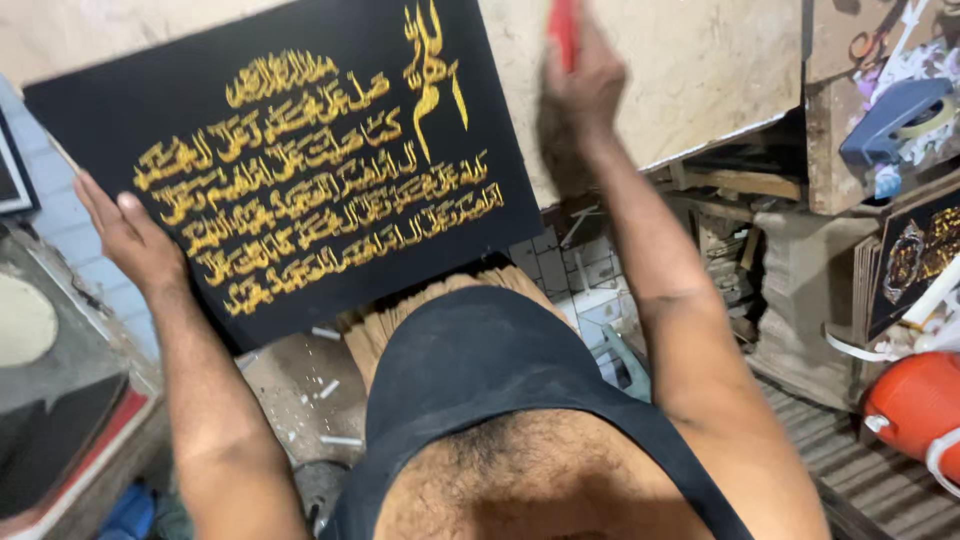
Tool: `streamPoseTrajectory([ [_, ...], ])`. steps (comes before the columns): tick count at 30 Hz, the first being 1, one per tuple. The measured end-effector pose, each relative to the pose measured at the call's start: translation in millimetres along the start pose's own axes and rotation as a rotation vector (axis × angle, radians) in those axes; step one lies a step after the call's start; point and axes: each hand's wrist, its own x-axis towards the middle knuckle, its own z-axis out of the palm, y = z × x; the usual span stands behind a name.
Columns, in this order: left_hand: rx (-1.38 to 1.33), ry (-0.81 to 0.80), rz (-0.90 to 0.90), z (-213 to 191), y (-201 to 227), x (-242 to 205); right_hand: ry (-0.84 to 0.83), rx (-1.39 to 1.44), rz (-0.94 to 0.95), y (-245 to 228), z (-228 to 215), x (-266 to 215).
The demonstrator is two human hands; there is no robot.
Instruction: The person wipes the surface of black panels with gold Arabic calligraphy using a red cloth. They handle multiple panels one at a time, flipping them over to clean both sides, and stack the cleaned panels on the table.
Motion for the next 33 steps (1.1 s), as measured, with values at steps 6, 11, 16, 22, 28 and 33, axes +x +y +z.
streamPoseTrajectory([
  [6,-0.012,-0.002,0.025,1.2,-5.1,1.4,-0.353,0.325,-0.37,-165.1,-4.8,-107.8],
  [11,-0.072,0.013,0.091,6.7,-31.4,-1.3,-0.183,-0.36,0.037,-39.7,-56.1,-151.3],
  [16,-0.219,0.003,0.079,5.1,-45.9,9.3,0.079,-0.203,0.256,78.6,-131.8,-140.5],
  [22,-0.051,0.184,0.116,-16.2,-54.0,-52.8,0.078,-0.402,0.269,26.6,-104.4,-111.7],
  [28,0.136,0.203,-0.015,-36.7,-34.9,-203.8,-0.046,-0.435,0.135,-53.0,-63.4,-166.8],
  [33,-0.058,0.169,-0.233,-38.5,-23.4,-241.3,-0.235,-0.162,0.413,-104.6,-50.7,-219.0],
])
